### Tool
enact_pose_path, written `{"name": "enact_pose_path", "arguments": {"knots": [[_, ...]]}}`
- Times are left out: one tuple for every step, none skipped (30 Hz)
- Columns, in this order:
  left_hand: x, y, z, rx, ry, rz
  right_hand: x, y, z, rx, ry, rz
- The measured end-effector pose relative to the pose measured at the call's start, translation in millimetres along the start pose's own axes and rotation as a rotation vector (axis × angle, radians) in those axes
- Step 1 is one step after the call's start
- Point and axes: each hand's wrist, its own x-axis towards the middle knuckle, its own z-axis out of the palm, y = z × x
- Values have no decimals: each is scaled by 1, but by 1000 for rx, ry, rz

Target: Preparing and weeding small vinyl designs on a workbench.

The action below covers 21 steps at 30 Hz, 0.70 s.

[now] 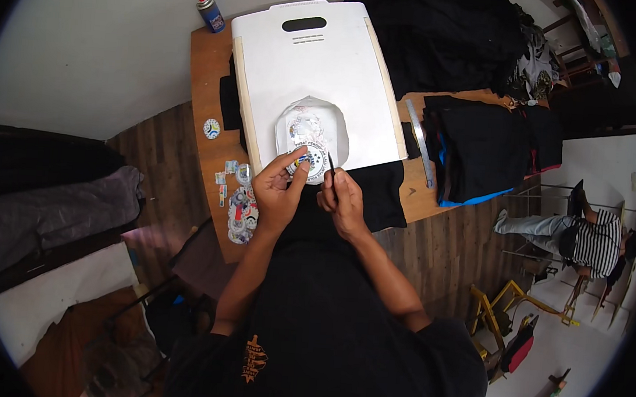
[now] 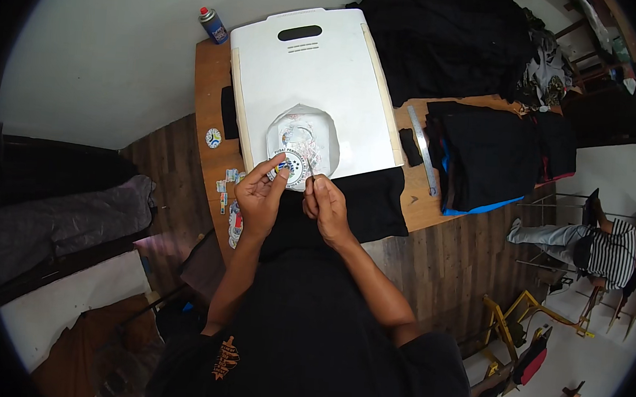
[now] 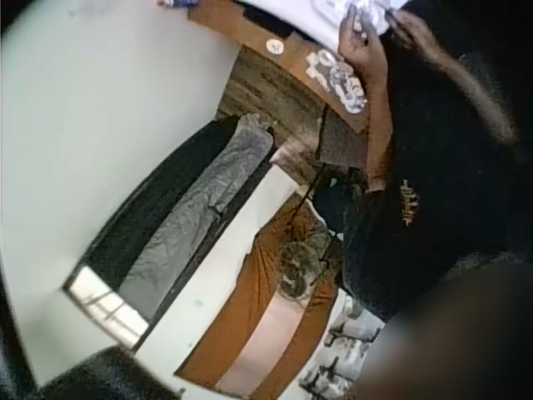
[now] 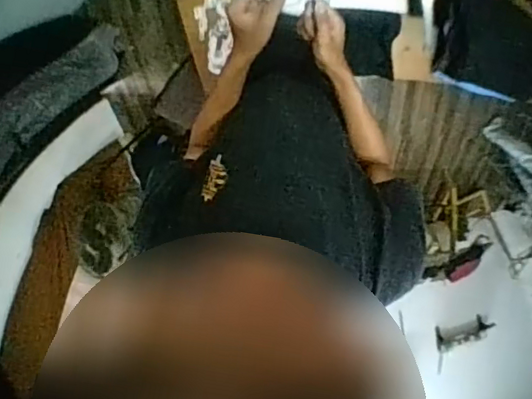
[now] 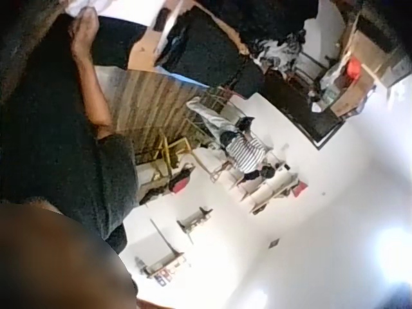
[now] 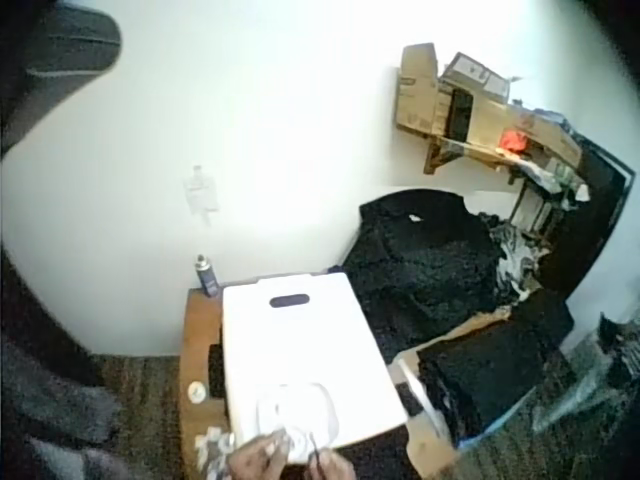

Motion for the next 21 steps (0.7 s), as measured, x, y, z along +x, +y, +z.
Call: {"name": "enact_pose_path", "arguments": {"knots": [[0,-1,-1,-6,-2,1,0,-1,0,16,-2,-3],[0,-2,-2,-6,-3,0,0,-1,0,16,-1,-3],[0,-3,-3,2,-8,15,0,-1,0,6,-4,1],[0,-3,-3,9,-14,29,0,-1,0,-4,-7,6],[0,-3,-2,10,-13,29,0,-3,1,-4,-8,6],[1,-2,0,11,0,42,0,-7,3,-12,-12,-4],[1,0,1,12,13,55,0,-10,5,-21,-17,-14],[1,0,1,12,13,55,0,-13,8,-20,-17,-14],[1,1,2,-4,17,38,0,-16,10,-41,22,-18],[0,1,2,-21,23,20,0,-17,11,-62,62,-21],[0,1,2,-21,22,20,0,-17,11,-62,62,-21],[0,1,1,-35,30,-13,-1,-18,10,-72,52,-15],[0,1,0,-50,37,-46,-1,-18,10,-82,42,-10],[0,2,0,-50,37,-46,-2,-18,10,-82,43,-10],[1,3,1,-46,41,-49,-2,-17,9,-58,34,3],[1,4,1,-41,46,-52,-2,-15,8,-35,25,15],[1,4,1,-41,46,-51,-2,-11,4,-35,24,15],[1,4,2,-30,46,-43,-2,-5,-1,-33,8,27],[1,4,2,-19,46,-35,-2,-1,-4,-32,-8,38],[1,4,2,-19,46,-35,-2,-1,-4,-31,-8,39],[1,3,1,-23,49,-47,-1,0,-4,-24,-17,29]]}}
